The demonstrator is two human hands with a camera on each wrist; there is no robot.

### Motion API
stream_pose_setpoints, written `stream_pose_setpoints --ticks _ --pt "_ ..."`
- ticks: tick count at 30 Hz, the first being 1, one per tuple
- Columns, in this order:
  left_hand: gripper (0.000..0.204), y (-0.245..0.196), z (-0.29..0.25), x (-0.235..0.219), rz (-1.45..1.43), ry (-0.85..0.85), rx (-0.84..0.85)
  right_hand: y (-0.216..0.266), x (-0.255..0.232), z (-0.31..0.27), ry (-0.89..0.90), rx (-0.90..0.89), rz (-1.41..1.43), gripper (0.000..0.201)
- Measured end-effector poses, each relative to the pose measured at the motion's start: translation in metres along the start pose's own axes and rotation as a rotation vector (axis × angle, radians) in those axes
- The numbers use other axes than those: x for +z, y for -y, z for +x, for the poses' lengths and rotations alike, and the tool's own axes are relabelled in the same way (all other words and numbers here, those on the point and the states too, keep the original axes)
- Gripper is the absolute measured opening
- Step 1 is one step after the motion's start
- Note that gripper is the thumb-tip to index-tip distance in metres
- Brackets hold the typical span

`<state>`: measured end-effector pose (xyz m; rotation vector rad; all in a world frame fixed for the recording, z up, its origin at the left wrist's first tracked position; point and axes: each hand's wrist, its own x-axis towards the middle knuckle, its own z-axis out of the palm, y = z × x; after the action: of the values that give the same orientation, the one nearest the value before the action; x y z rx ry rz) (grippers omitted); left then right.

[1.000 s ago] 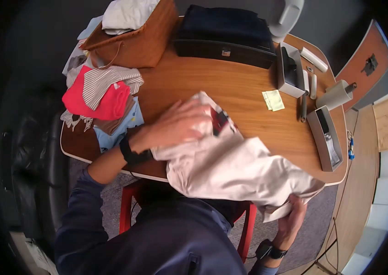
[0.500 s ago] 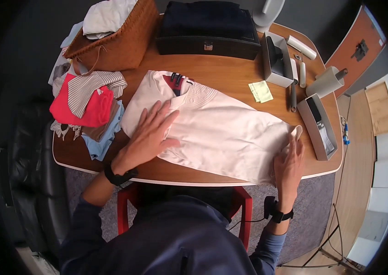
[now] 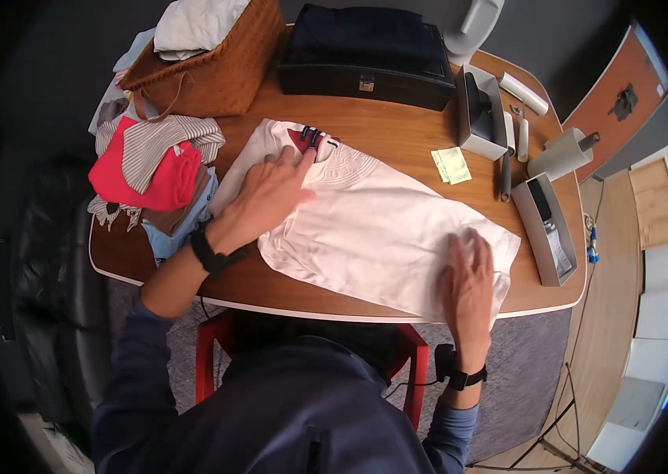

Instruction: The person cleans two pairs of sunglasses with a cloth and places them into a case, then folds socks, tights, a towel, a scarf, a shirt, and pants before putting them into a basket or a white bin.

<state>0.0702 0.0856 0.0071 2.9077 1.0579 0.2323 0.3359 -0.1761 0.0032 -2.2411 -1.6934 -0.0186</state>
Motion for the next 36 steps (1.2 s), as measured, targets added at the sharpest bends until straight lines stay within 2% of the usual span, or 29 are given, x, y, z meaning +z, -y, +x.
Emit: stream_pose_setpoints --ticks 1,3,6,8,9,12,13,14,16,19,22,25,28,29,31,32,34,35,36 --pt "0.044 0.001 0.009 -0.002 0.094 0.147 -0.085 -0.002 0.011 -0.006 0.007 -0.021 -0.068 0.06" --pt "0.045 0.051 0.021 0.0 -0.413 0.098 -0.065 -0.004 0.017 -0.019 0.051 0.015 -0.089 0.065" --pt "0.039 0.091 0.019 -0.025 -1.327 0.022 -0.232 -0.018 0.012 -0.035 0.062 0.068 -0.175 0.067" --pt "0.04 0.099 0.01 -0.044 -1.722 -0.135 -0.42 -0.03 0.006 -0.044 0.053 0.135 -0.181 0.067" --pt "0.04 0.111 0.006 -0.044 -1.742 -0.178 -0.492 -0.037 0.003 -0.049 0.054 0.155 -0.18 0.067" --pt "0.041 0.154 -0.003 -0.013 -1.098 -0.339 -0.401 -0.047 -0.005 -0.056 0.072 0.214 -0.185 0.069" --pt "0.044 0.165 0.0 -0.011 -0.76 -0.395 -0.273 -0.046 -0.011 -0.056 0.082 0.233 -0.182 0.069" --pt "0.045 0.17 -0.002 -0.004 -0.643 -0.4 -0.261 -0.046 -0.015 -0.055 0.094 0.251 -0.179 0.068" --pt "0.048 0.142 0.001 -0.025 -0.407 -0.406 -0.232 -0.046 -0.012 -0.054 0.046 0.262 -0.231 0.073" --pt "0.05 0.144 0.009 -0.015 -0.366 -0.424 -0.174 -0.041 -0.012 -0.051 0.058 0.306 -0.309 0.071" --pt "0.05 0.163 0.016 -0.004 -0.612 -0.189 -0.217 -0.051 -0.015 -0.053 0.036 0.312 -0.275 0.069" --pt "0.05 0.167 0.02 0.008 -0.84 -0.115 -0.306 -0.064 -0.02 -0.069 0.063 0.394 -0.298 0.071" --pt "0.048 0.162 0.03 0.022 -0.765 -0.137 -0.246 -0.066 -0.02 -0.085 0.021 0.426 -0.289 0.07" --pt "0.048 0.157 0.028 0.026 -0.568 -0.19 -0.238 -0.066 -0.019 -0.089 0.01 0.434 -0.289 0.07" --pt "0.047 0.114 0.024 0.002 -0.175 -0.3 -0.21 -0.094 -0.016 -0.102 -0.046 0.388 -0.156 0.063" --pt "0.049 0.104 0.026 -0.003 -0.055 -0.299 -0.107 -0.105 -0.012 -0.11 -0.076 0.372 -0.089 0.06" --pt "0.053 0.085 0.028 -0.008 0.183 -0.297 0.11 -0.109 -0.004 -0.118 -0.42 0.557 0.249 0.053" --pt "0.058 0.069 0.019 -0.005 0.148 -0.175 0.149 -0.112 0.002 -0.12 -0.6 0.639 0.417 0.051" --pt "0.059 0.067 0.015 0.002 0.087 -0.087 0.106 -0.122 0.01 -0.126 -0.67 0.736 0.51 0.051"
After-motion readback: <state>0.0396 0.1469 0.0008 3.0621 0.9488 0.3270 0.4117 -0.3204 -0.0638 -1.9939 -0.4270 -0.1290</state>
